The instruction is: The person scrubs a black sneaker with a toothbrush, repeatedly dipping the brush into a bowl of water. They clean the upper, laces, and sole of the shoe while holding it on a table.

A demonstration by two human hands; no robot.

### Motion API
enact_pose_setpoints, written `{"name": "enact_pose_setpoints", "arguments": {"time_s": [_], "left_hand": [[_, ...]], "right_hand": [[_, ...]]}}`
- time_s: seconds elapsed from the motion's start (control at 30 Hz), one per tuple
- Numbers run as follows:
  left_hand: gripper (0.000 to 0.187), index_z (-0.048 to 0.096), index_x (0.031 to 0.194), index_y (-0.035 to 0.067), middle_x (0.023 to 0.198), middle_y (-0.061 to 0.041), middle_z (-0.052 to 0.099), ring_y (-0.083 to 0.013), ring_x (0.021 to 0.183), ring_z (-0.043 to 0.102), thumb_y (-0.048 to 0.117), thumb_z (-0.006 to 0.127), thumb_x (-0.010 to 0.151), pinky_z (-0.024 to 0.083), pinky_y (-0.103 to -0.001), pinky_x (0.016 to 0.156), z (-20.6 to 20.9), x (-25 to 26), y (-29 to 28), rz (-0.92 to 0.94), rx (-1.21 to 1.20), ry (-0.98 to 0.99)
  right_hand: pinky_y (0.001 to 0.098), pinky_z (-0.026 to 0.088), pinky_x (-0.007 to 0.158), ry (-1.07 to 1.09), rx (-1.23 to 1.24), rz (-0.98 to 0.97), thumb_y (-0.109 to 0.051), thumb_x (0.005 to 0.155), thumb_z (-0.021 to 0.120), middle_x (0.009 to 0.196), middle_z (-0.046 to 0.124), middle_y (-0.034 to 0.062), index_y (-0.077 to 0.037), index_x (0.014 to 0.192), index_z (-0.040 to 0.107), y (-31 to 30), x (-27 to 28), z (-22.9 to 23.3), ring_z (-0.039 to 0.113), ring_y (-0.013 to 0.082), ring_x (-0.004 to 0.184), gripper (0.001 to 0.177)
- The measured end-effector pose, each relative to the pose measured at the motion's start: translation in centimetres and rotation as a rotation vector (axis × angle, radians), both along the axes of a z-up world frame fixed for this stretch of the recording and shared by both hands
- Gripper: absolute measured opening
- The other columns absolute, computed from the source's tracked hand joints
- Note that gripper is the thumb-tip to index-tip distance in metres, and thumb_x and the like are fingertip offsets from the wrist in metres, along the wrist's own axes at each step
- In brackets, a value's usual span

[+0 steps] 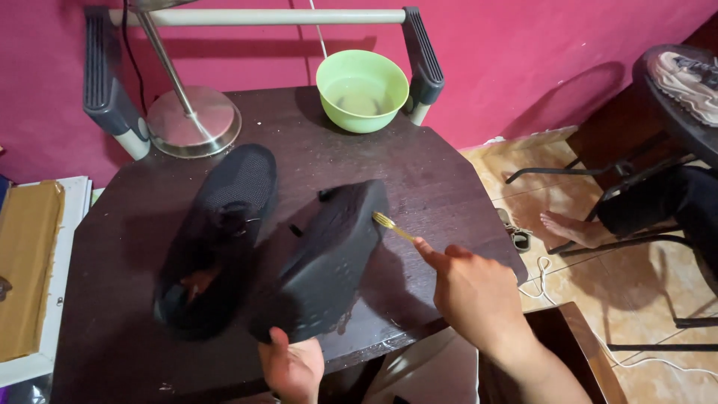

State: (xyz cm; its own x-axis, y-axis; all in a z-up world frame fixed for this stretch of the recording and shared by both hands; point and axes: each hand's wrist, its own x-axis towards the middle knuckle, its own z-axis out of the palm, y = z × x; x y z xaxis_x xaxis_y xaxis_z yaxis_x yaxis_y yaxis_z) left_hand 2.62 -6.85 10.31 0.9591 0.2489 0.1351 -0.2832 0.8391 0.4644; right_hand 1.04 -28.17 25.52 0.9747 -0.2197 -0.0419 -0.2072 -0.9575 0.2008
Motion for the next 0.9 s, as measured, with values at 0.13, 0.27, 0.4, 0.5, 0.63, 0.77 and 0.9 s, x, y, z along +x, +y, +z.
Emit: {"name": "enact_pose_setpoints", "arguments": {"time_s": [0.13,0.27,0.4,0.5,0.63,0.77,0.9], "left_hand": [[0.067,0.046,0.146,-0.006,0.154,-0.023,0.048,-0.0359,0.146,0.044,0.032,0.06,0.093,0.029,-0.052,0.128,0.3,0.3,-0.1,0.128,-0.049,0.111],[0.064,0.044,0.15,-0.001,0.156,-0.02,0.047,-0.0348,0.146,0.043,0.031,0.057,0.097,0.028,-0.053,0.127,-0.3,0.0,0.2,0.094,-0.085,0.097],[0.062,0.045,0.151,-0.001,0.155,-0.019,0.049,-0.0349,0.146,0.044,0.031,0.057,0.099,0.029,-0.053,0.127,-0.4,0.0,0.3,0.083,-0.063,0.072],[0.064,0.045,0.149,-0.004,0.154,-0.02,0.049,-0.036,0.146,0.044,0.031,0.056,0.096,0.03,-0.054,0.126,-0.1,0.0,0.3,0.086,-0.057,0.116],[0.063,0.048,0.146,-0.005,0.151,-0.022,0.051,-0.0359,0.144,0.046,0.031,0.058,0.096,0.031,-0.052,0.126,-1.0,0.0,0.4,0.113,-0.037,0.124],[0.06,0.051,0.143,-0.005,0.148,-0.023,0.054,-0.0366,0.141,0.05,0.031,0.058,0.096,0.035,-0.052,0.124,-2.1,0.0,0.3,0.163,-0.057,0.149],[0.059,0.057,0.134,-0.008,0.148,-0.021,0.054,-0.033,0.142,0.048,0.025,0.062,0.085,0.036,-0.048,0.123,-1.8,0.0,-0.1,0.284,-0.053,0.286]], "right_hand": [[0.0568,0.05,0.051,0.051,0.133,-0.009,-0.013,0.087,0.046,0.079,0.069,0.0067,-0.047,0.141,0.058,0.0,0.9,1.3,0.068,0.0452,0.064,0.066],[0.0579,0.052,0.059,0.053,0.253,-0.02,-0.016,0.09,0.044,0.082,0.075,0.0151,-0.044,0.139,0.062,0.0,1.1,1.8,0.068,0.0484,0.071,0.059],[0.0597,0.048,0.06,0.07,0.266,0.049,-0.015,0.088,0.046,0.073,0.071,0.0173,-0.038,0.149,0.052,-0.3,0.7,1.3,0.064,0.0492,0.068,0.066],[0.0592,0.043,0.055,0.052,0.295,0.051,-0.014,0.09,0.043,0.067,0.067,0.023,-0.035,0.147,0.056,-0.1,0.8,1.2,0.06,0.0522,0.061,0.062],[0.0474,0.048,0.042,-0.005,-0.048,0.165,-0.015,0.081,0.055,0.07,0.067,0.0032,-0.038,0.146,0.054,0.5,0.6,-1.2,0.067,0.0324,0.052,0.069],[0.0305,0.039,0.033,-0.17,-0.392,0.469,-0.016,0.087,0.057,0.066,0.061,-0.0042,-0.019,0.14,0.06,1.2,-0.4,-2.0,0.062,0.0119,0.041,0.053],[0.031,0.04,0.033,-0.162,-0.441,0.5,-0.019,0.086,0.055,0.065,0.058,-0.0042,-0.021,0.142,0.058,0.8,-1.3,-2.6,0.061,0.0133,0.04,0.056]]}}
